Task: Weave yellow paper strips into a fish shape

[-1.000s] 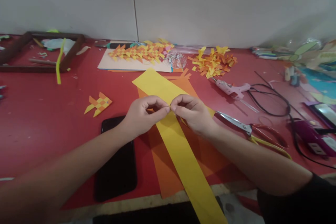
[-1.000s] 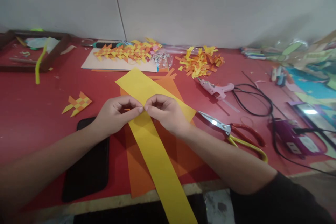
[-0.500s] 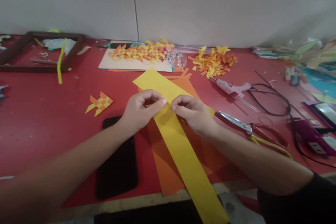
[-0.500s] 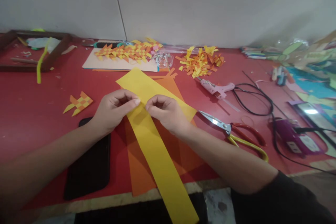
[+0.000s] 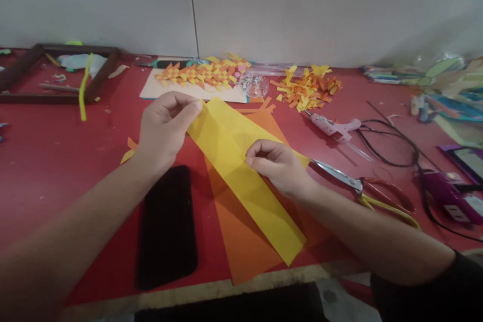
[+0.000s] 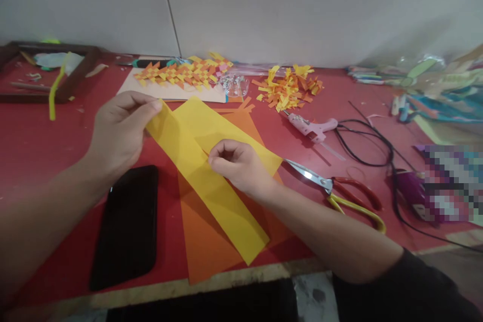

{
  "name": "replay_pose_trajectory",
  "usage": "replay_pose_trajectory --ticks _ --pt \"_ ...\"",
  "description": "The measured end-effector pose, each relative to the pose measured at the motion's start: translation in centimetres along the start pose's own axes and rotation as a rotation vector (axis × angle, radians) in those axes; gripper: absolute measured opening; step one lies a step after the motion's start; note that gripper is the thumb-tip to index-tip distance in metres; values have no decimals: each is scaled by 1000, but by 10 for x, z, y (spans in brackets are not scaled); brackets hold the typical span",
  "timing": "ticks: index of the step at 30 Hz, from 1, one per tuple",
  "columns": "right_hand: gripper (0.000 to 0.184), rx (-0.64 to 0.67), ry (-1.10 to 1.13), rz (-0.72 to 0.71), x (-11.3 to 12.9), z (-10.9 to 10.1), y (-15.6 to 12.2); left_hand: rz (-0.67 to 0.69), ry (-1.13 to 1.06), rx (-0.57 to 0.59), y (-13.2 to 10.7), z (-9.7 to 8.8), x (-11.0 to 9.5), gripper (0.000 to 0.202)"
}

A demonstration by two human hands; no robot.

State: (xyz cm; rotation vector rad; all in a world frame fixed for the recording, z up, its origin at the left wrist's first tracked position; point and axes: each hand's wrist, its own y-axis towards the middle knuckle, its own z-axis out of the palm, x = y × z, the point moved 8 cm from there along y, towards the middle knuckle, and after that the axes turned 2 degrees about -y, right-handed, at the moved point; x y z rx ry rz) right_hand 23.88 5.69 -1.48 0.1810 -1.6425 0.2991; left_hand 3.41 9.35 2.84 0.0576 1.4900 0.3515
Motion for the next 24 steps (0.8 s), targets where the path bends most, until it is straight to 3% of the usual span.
replay_pose_trajectory --ticks 2,4,8,10,17,24 --pt "5 -34 10 -10 0 -3 0 -82 -165 28 -2 6 5 16" --pt "6 -80 39 -34 1 -7 -2 -248 -261 114 -14 22 13 30" --pt "6 -116 86 -64 4 -9 -4 -634 -339 369 -63 61 28 43" --pt "7 -103 81 -54 4 -7 -5 -729 -345 401 -80 67 35 38" --pt "11 -75 69 -46 6 -1 -5 -683 -378 331 -80 65 41 25" --pt "8 -42 45 30 0 4 -6 -480 -354 29 -30 28 32 20"
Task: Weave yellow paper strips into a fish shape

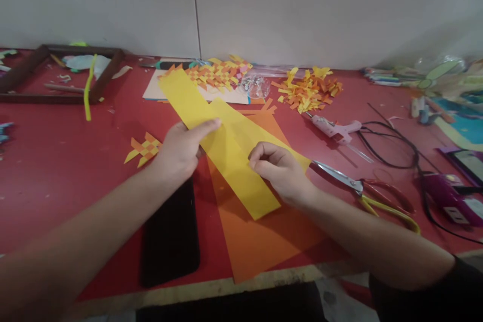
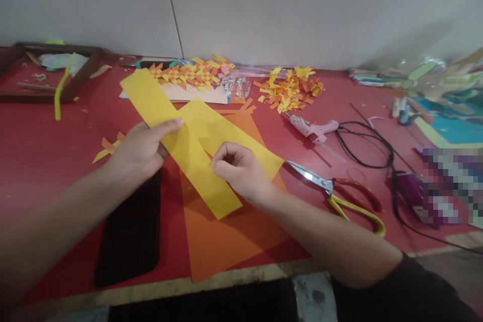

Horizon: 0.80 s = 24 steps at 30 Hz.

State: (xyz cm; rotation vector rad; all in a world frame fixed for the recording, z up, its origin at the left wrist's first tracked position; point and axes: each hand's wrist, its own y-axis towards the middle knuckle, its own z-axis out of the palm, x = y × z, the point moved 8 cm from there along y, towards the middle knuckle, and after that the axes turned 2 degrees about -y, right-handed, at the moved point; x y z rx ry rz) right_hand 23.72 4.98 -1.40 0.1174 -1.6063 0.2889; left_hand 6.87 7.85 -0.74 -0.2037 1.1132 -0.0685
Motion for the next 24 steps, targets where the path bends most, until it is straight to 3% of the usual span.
replay_pose_trajectory --ticks 5,8,12,14,17,19,22,24 --pt "9 25 37 34 -5 -1 1 112 -100 -195 21 -29 -28 10" --pt "10 61 131 73 -10 -1 0 151 -116 -239 28 -41 -40 13" --pt "11 122 229 -92 5 0 -3 197 -227 -366 33 -60 -49 17" --pt "11 50 276 -170 14 -9 -2 167 -274 -405 32 -60 -46 14" --pt "13 -221 333 -185 18 -34 4 -127 -217 -297 25 -36 -19 8" --pt "15 -313 371 -115 14 -43 10 -327 -171 -146 11 -14 1 6" --pt "20 -208 410 79 -1 -34 18 -589 -107 120 -19 17 31 15" --pt "27 -74 408 180 -11 -20 19 -634 -26 265 -33 27 42 12"
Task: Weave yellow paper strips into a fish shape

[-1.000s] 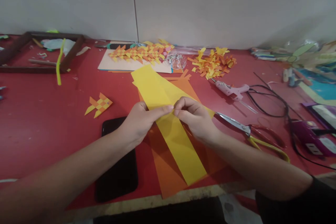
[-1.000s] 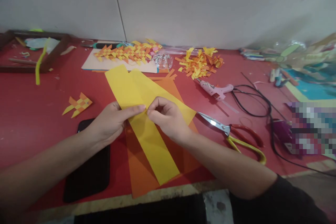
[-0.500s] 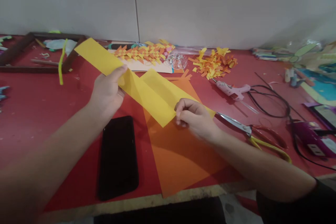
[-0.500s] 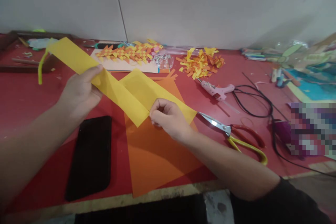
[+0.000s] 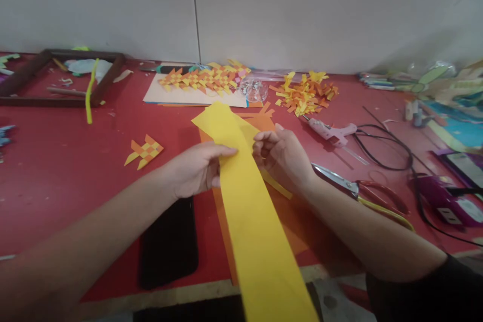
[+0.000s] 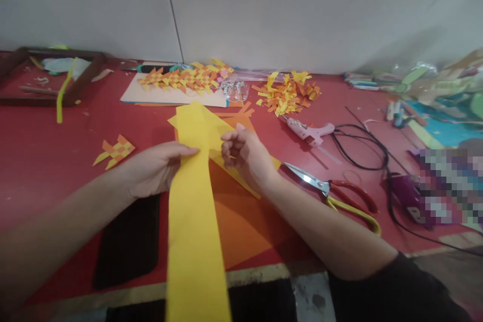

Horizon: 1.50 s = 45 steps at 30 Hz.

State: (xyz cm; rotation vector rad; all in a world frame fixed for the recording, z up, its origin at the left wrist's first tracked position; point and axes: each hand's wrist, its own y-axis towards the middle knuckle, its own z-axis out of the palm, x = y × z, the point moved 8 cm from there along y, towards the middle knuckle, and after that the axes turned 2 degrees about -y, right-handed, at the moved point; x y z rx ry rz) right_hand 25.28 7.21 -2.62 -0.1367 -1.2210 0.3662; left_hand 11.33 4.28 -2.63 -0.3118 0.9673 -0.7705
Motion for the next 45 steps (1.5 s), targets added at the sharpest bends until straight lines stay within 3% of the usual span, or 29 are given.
replay_pose_trajectory --ticks 3,8,10,15,17,25,31,36,45 --pt "27 64 -60 24 -11 6 -2 -29 186 94 -2 8 16 12" --pt "20 -6 -140 -10 -10 2 -6 -29 228 245 -3 19 21 30" --pt "16 -7 -203 -7 -6 1 -8 58 201 172 0 14 12 33" --pt "15 77 -324 -49 4 5 -11 362 72 -171 6 -16 -16 26" --pt "17 124 -331 -21 1 8 -12 403 104 -227 6 -22 -18 22" --pt "10 125 -226 -135 -5 4 -7 465 531 -95 2 -7 -10 22" --pt "11 119 -265 -169 -3 4 -8 491 672 -101 -2 -2 -11 21" --pt "10 123 -351 -230 3 9 -10 601 831 -109 -7 4 -18 22" --pt "9 183 -401 -228 4 16 -12 586 917 -59 -5 8 -13 21"
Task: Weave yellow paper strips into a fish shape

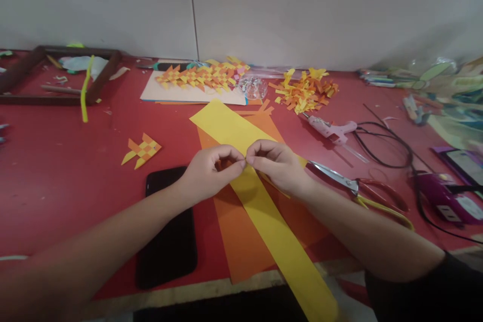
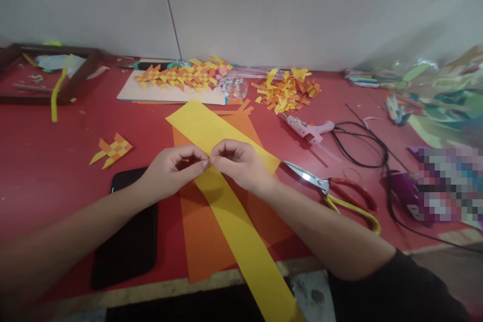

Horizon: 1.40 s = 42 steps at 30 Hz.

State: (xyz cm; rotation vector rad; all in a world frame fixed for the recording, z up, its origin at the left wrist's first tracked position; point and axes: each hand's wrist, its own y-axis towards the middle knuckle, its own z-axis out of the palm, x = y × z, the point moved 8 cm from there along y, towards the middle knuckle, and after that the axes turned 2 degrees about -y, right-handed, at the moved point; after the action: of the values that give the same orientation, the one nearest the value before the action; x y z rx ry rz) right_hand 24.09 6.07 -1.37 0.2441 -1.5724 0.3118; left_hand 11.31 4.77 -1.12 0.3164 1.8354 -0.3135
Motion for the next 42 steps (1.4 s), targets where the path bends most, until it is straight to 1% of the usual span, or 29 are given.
replay_pose_trajectory --ticks 3,7,9,16,21,24,26,28,30,32,33,34,35,36,37,40,41,42 --pt "8 5 -25 -15 3 1 0 2 -13 7 0 0 -2 20" --pt "8 24 -7 -25 5 2 1 86 21 -25 1 -3 -9 17" --pt "8 27 16 -21 4 2 1 113 -2 -45 2 -5 -11 17" --pt "9 23 15 -11 2 1 2 104 -59 -88 2 -9 -7 16" --pt "7 23 12 16 0 1 1 117 -66 -156 3 -17 -12 13" --pt "7 9 10 14 -1 -1 1 161 -99 -232 7 -30 -15 11" --pt "6 -3 -2 6 0 -2 1 180 -131 -311 12 -45 -12 9" --pt "5 -16 -27 3 2 -2 2 178 -195 -437 16 -65 -5 8" --pt "6 -24 -53 18 2 -3 2 130 -288 -530 20 -82 5 9" --pt "6 -33 -68 50 0 -3 3 50 -475 -583 21 -89 14 10" --pt "7 -42 -66 64 -1 -4 3 4 -589 -580 21 -87 17 10" --pt "7 -58 -59 72 -3 -6 3 -49 -690 -550 21 -81 19 9" --pt "8 -80 -47 73 -3 -8 4 -106 -772 -497 20 -71 19 10" --pt "8 -106 -27 69 -4 -11 4 -156 -843 -472 16 -61 19 13" --pt "9 -131 -5 65 -4 -13 3 -204 -896 -398 14 -46 17 18" --pt "8 -156 20 78 -6 -12 2 -312 -921 -154 4 -4 10 29" --pt "9 -145 9 84 -6 -10 1 -338 -917 -97 1 7 9 30" --pt "9 -130 -7 81 -5 -8 1 -356 -921 -80 -2 14 9 30"
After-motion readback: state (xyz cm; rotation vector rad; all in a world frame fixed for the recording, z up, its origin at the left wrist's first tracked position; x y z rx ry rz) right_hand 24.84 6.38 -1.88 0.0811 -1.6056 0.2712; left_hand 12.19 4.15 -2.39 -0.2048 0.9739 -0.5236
